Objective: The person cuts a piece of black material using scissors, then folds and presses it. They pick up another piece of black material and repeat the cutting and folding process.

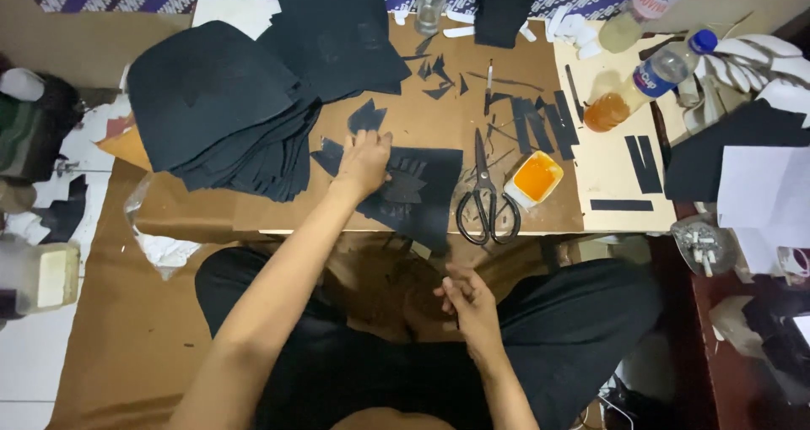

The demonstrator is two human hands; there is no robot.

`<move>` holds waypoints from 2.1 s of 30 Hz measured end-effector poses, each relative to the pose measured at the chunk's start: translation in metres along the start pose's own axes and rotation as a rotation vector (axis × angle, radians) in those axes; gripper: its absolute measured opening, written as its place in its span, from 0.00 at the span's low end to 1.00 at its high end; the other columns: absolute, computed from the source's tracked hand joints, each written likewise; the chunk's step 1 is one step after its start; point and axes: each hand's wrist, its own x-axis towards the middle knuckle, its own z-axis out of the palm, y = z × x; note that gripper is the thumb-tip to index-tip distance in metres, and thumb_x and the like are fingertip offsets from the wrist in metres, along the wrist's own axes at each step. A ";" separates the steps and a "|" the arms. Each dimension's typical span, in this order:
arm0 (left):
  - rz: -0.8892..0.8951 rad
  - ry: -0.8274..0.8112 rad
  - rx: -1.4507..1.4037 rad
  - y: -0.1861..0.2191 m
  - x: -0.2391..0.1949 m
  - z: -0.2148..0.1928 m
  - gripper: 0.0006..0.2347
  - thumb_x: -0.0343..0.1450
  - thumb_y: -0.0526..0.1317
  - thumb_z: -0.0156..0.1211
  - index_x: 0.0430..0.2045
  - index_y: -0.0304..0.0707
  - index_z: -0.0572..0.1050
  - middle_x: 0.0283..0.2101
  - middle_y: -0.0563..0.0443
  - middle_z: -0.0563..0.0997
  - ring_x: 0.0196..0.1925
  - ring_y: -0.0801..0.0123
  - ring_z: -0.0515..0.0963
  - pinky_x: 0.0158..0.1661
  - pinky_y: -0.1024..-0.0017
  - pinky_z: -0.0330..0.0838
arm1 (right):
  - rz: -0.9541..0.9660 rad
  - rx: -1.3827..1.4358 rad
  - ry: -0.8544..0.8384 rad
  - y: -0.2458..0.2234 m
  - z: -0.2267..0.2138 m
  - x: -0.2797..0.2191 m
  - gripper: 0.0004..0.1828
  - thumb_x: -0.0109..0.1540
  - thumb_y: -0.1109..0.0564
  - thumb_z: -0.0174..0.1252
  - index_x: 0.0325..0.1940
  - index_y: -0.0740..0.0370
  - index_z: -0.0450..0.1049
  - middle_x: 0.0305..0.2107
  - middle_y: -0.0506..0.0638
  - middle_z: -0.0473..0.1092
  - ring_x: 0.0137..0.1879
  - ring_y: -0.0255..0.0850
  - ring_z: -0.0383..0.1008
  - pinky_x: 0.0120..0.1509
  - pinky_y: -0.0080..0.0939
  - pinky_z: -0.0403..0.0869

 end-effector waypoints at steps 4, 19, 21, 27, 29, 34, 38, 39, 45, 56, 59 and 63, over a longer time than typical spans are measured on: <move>0.001 -0.097 -0.053 0.002 0.013 -0.038 0.23 0.52 0.36 0.79 0.40 0.30 0.76 0.46 0.34 0.75 0.52 0.42 0.68 0.58 0.51 0.59 | -0.009 -0.038 0.034 0.015 -0.006 0.009 0.11 0.65 0.60 0.57 0.49 0.69 0.76 0.32 0.57 0.78 0.30 0.38 0.70 0.36 0.35 0.68; -0.829 -0.019 -1.297 0.041 -0.118 -0.029 0.21 0.63 0.40 0.77 0.45 0.29 0.76 0.38 0.39 0.81 0.43 0.57 0.79 0.41 0.63 0.76 | 0.014 0.272 0.009 -0.023 0.015 0.055 0.06 0.66 0.55 0.58 0.38 0.55 0.69 0.55 0.55 0.77 0.52 0.47 0.80 0.51 0.39 0.76; -0.843 -0.015 -1.041 0.045 -0.128 0.004 0.21 0.64 0.46 0.75 0.45 0.35 0.74 0.43 0.32 0.82 0.52 0.40 0.81 0.46 0.53 0.75 | 0.015 0.177 0.030 -0.005 0.011 0.077 0.08 0.65 0.58 0.61 0.43 0.62 0.70 0.46 0.57 0.76 0.52 0.53 0.80 0.55 0.43 0.79; -0.829 0.018 -0.846 0.077 -0.128 -0.061 0.33 0.71 0.44 0.66 0.70 0.37 0.56 0.67 0.27 0.68 0.68 0.39 0.69 0.63 0.47 0.66 | -0.116 -0.053 0.095 -0.029 0.031 0.072 0.05 0.64 0.64 0.61 0.42 0.69 0.73 0.40 0.60 0.75 0.48 0.51 0.82 0.51 0.43 0.81; -0.693 0.183 -0.754 0.082 -0.135 -0.060 0.33 0.71 0.39 0.65 0.70 0.34 0.55 0.67 0.25 0.65 0.67 0.36 0.68 0.62 0.47 0.67 | -0.144 -0.131 0.094 -0.020 0.024 0.082 0.06 0.64 0.63 0.63 0.43 0.68 0.75 0.37 0.59 0.76 0.43 0.48 0.82 0.46 0.40 0.81; -0.423 0.478 -0.277 0.096 -0.170 -0.051 0.18 0.71 0.36 0.63 0.56 0.38 0.72 0.62 0.32 0.67 0.55 0.40 0.71 0.47 0.52 0.67 | -0.210 -0.458 0.077 -0.016 -0.002 0.097 0.07 0.61 0.59 0.68 0.43 0.57 0.82 0.29 0.52 0.80 0.28 0.37 0.79 0.33 0.34 0.75; -0.097 0.298 -0.240 0.104 -0.181 -0.033 0.12 0.71 0.37 0.60 0.49 0.39 0.77 0.64 0.46 0.72 0.66 0.57 0.71 0.59 0.57 0.62 | -0.257 -0.638 -0.020 -0.035 0.000 0.104 0.11 0.59 0.60 0.69 0.46 0.53 0.84 0.31 0.52 0.81 0.28 0.36 0.77 0.39 0.37 0.75; -0.006 0.253 -0.229 0.107 -0.181 -0.029 0.15 0.72 0.39 0.61 0.53 0.35 0.75 0.67 0.43 0.70 0.69 0.55 0.68 0.65 0.54 0.59 | -0.262 -0.622 -0.050 -0.034 -0.001 0.110 0.12 0.58 0.62 0.69 0.46 0.55 0.83 0.31 0.52 0.81 0.27 0.34 0.74 0.40 0.37 0.74; 0.008 0.024 -0.147 0.106 -0.179 -0.024 0.31 0.73 0.51 0.58 0.66 0.28 0.62 0.71 0.34 0.61 0.75 0.50 0.59 0.72 0.47 0.43 | -0.257 -0.700 -0.135 -0.039 -0.003 0.128 0.09 0.58 0.62 0.69 0.42 0.61 0.82 0.30 0.57 0.79 0.32 0.40 0.78 0.44 0.44 0.76; 0.075 0.064 0.017 0.095 -0.172 -0.013 0.35 0.62 0.38 0.72 0.66 0.41 0.63 0.70 0.42 0.63 0.75 0.54 0.58 0.72 0.45 0.45 | -0.164 -0.628 -0.224 -0.054 0.000 0.151 0.10 0.56 0.67 0.68 0.42 0.67 0.81 0.29 0.61 0.77 0.30 0.42 0.80 0.35 0.38 0.80; 0.087 0.088 -0.023 0.091 -0.170 -0.015 0.30 0.66 0.36 0.67 0.66 0.40 0.64 0.70 0.42 0.64 0.75 0.56 0.60 0.71 0.45 0.45 | -0.116 -0.600 -0.241 -0.060 0.001 0.156 0.11 0.57 0.66 0.68 0.44 0.67 0.81 0.30 0.63 0.76 0.32 0.44 0.80 0.36 0.39 0.81; 0.102 0.085 -0.011 0.093 -0.170 -0.014 0.32 0.65 0.41 0.67 0.66 0.40 0.64 0.70 0.43 0.64 0.75 0.56 0.60 0.71 0.45 0.46 | -0.046 -0.613 -0.291 -0.070 0.014 0.157 0.12 0.57 0.66 0.67 0.45 0.67 0.80 0.32 0.62 0.77 0.33 0.41 0.80 0.37 0.36 0.82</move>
